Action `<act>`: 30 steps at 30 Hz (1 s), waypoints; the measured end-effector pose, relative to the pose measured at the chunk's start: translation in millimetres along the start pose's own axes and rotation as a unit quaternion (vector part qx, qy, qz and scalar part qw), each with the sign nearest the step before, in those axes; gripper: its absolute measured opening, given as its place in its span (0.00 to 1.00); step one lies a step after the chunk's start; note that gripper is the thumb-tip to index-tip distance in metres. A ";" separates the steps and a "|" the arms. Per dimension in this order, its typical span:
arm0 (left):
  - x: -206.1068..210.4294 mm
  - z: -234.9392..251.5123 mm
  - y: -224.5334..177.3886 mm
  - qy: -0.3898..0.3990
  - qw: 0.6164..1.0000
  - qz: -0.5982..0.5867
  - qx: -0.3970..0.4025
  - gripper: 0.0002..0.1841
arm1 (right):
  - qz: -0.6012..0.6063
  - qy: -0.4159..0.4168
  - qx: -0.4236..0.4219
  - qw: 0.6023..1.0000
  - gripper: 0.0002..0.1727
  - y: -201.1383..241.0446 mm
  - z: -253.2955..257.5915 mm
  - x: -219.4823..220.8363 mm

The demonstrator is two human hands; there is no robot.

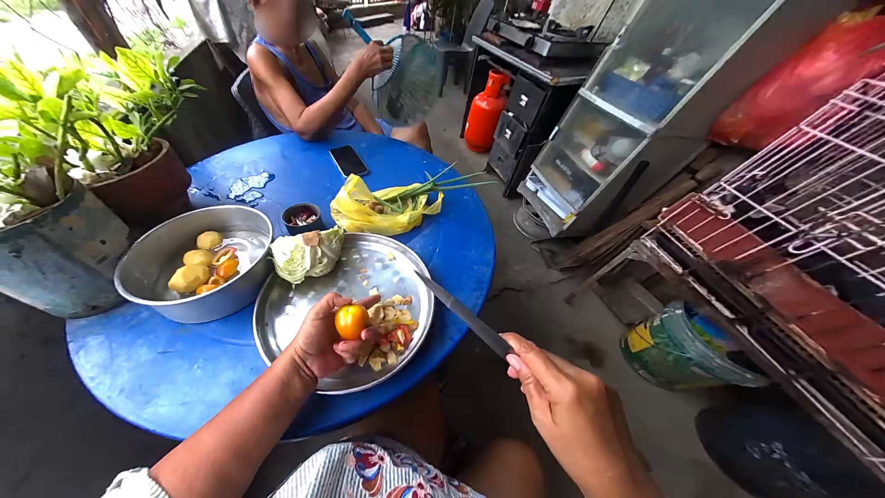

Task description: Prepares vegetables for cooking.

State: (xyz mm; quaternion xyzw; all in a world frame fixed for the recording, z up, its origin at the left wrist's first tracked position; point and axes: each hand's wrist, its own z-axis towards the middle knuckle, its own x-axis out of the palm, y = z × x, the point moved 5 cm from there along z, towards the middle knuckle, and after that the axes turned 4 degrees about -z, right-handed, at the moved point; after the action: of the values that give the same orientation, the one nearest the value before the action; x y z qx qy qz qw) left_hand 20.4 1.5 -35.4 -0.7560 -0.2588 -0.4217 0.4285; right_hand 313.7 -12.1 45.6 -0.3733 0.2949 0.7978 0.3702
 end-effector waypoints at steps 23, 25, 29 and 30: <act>22.9 -35.2 27.3 0.069 0.991 0.105 0.035 0.33 | -0.173 0.077 -0.089 0.978 0.12 55.3 -3.1 0.3; 23.2 -37.1 28.2 0.051 0.988 0.143 0.040 0.32 | -0.175 0.086 -0.093 0.976 0.11 58.2 1.5 -2.2; 20.6 -49.2 20.6 -0.015 0.970 0.226 0.093 0.33 | -0.179 0.095 -0.093 0.975 0.09 58.5 12.6 -2.2; 19.9 -51.5 17.2 -0.021 0.964 0.242 0.105 0.34 | -0.181 0.093 -0.086 0.975 0.09 58.2 14.8 -2.5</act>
State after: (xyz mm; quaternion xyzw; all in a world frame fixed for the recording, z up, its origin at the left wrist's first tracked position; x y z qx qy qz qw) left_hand 22.1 -51.0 -11.4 -0.7556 -0.1194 -0.2602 0.5892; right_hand 262.0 -34.1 67.1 -0.5240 0.1858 0.7018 0.4454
